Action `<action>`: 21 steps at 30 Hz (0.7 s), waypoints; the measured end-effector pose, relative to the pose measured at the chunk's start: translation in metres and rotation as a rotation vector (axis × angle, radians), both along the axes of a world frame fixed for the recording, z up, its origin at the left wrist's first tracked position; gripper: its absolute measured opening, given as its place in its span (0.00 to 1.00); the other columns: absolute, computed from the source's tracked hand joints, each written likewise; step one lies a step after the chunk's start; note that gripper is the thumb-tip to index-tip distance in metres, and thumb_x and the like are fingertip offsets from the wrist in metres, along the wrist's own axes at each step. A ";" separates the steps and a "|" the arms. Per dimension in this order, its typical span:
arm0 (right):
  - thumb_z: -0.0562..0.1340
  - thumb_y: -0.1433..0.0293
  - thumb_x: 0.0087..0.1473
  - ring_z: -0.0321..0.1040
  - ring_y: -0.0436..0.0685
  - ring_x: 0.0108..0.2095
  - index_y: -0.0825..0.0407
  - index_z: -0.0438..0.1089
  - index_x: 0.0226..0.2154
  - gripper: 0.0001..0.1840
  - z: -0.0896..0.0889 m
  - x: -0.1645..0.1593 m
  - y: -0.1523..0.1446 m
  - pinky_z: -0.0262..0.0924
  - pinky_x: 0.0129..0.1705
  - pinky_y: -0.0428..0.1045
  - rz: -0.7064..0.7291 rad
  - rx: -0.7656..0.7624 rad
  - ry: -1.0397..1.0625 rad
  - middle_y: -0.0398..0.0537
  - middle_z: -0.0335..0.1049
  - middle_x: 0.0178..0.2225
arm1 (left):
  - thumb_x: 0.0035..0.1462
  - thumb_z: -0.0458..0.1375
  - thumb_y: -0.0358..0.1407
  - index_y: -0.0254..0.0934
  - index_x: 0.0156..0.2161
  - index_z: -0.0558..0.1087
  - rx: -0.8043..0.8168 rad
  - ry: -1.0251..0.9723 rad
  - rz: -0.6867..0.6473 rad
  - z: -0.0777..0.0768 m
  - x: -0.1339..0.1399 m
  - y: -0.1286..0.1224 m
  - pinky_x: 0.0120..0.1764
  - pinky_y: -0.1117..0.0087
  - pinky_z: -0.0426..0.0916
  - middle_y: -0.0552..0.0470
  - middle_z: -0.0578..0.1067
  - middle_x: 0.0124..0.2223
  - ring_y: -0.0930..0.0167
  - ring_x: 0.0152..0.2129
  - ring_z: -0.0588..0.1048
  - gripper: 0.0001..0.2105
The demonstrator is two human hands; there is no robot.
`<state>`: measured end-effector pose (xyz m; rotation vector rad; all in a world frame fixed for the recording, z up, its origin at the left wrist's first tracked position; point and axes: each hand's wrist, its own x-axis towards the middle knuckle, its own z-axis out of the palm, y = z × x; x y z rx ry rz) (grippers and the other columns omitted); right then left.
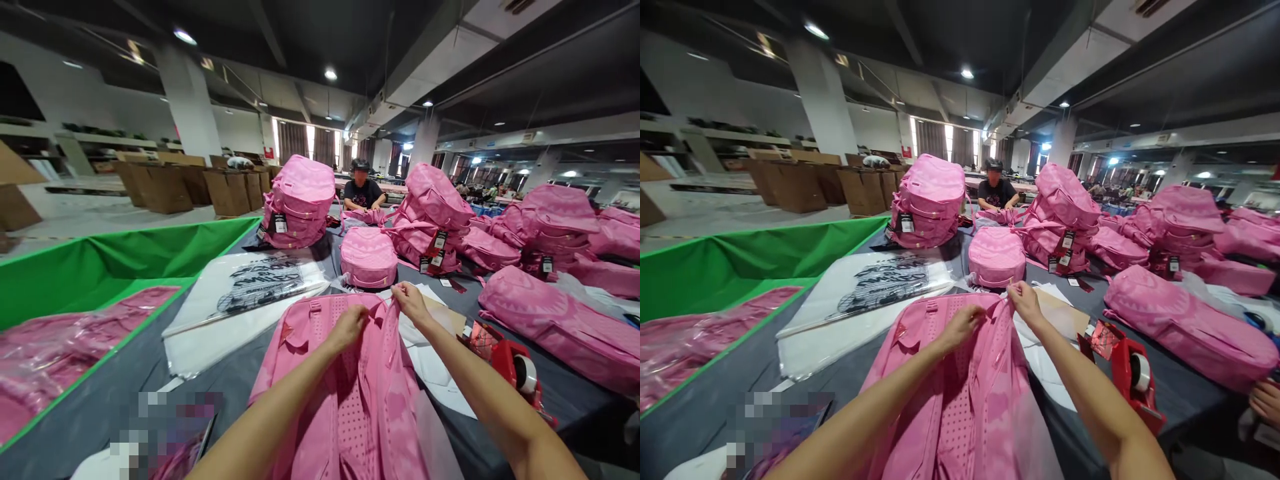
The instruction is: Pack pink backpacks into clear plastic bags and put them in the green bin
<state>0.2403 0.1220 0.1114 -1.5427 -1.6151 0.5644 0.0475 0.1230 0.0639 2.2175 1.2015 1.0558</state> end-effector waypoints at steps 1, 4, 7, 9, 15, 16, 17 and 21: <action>0.59 0.55 0.54 0.64 0.52 0.26 0.49 0.62 0.27 0.15 0.003 -0.003 -0.008 0.58 0.30 0.46 0.034 0.065 -0.024 0.41 0.65 0.24 | 0.55 0.51 0.21 0.35 0.34 0.74 0.007 -0.018 0.022 0.001 0.004 0.002 0.40 0.68 0.71 0.49 0.77 0.36 0.68 0.34 0.76 0.11; 0.60 0.57 0.52 0.63 0.52 0.25 0.49 0.63 0.28 0.13 0.007 -0.002 -0.030 0.57 0.31 0.47 0.134 0.228 -0.105 0.41 0.66 0.24 | 0.52 0.54 0.21 0.37 0.35 0.73 0.061 -0.047 0.001 0.003 0.019 -0.003 0.47 0.65 0.71 0.49 0.76 0.39 0.66 0.40 0.74 0.10; 0.57 0.56 0.54 0.64 0.52 0.23 0.48 0.62 0.27 0.13 0.004 0.000 -0.042 0.58 0.29 0.47 0.114 0.307 -0.104 0.42 0.67 0.23 | 0.55 0.56 0.24 0.39 0.38 0.71 0.108 -0.074 -0.033 -0.003 0.036 -0.017 0.53 0.59 0.68 0.48 0.74 0.42 0.63 0.45 0.71 0.08; 0.57 0.57 0.55 0.65 0.53 0.23 0.48 0.63 0.28 0.13 0.002 -0.004 -0.047 0.59 0.28 0.47 0.106 0.333 -0.116 0.42 0.68 0.23 | 0.58 0.53 0.25 0.39 0.40 0.69 0.101 -0.109 -0.005 -0.012 0.043 -0.021 0.51 0.57 0.69 0.47 0.73 0.42 0.63 0.43 0.71 0.08; 0.60 0.60 0.58 0.70 0.51 0.22 0.50 0.68 0.35 0.10 0.008 -0.020 -0.068 0.61 0.27 0.45 0.185 0.480 -0.248 0.43 0.72 0.25 | 0.53 0.53 0.24 0.40 0.36 0.66 0.098 -0.260 0.037 -0.037 0.049 -0.020 0.43 0.61 0.70 0.50 0.70 0.36 0.65 0.34 0.71 0.09; 0.61 0.60 0.58 0.69 0.51 0.21 0.50 0.69 0.35 0.10 0.012 -0.018 -0.072 0.62 0.26 0.44 0.186 0.517 -0.249 0.42 0.72 0.24 | 0.53 0.54 0.25 0.40 0.35 0.67 0.108 -0.292 0.028 -0.038 0.048 -0.022 0.42 0.61 0.70 0.50 0.71 0.36 0.65 0.34 0.71 0.07; 0.61 0.60 0.58 0.68 0.50 0.21 0.50 0.69 0.35 0.10 0.017 -0.015 -0.075 0.62 0.26 0.44 0.176 0.546 -0.233 0.42 0.71 0.24 | 0.54 0.56 0.27 0.40 0.34 0.67 0.117 -0.324 0.021 -0.037 0.046 -0.023 0.42 0.62 0.70 0.50 0.71 0.35 0.65 0.34 0.71 0.05; 0.60 0.59 0.60 0.64 0.48 0.21 0.50 0.67 0.31 0.13 0.033 0.000 -0.077 0.60 0.23 0.42 0.065 0.537 -0.138 0.41 0.68 0.23 | 0.65 0.53 0.41 0.39 0.36 0.71 0.101 -0.516 0.057 -0.016 0.020 -0.011 0.39 0.65 0.71 0.50 0.73 0.35 0.66 0.33 0.73 0.09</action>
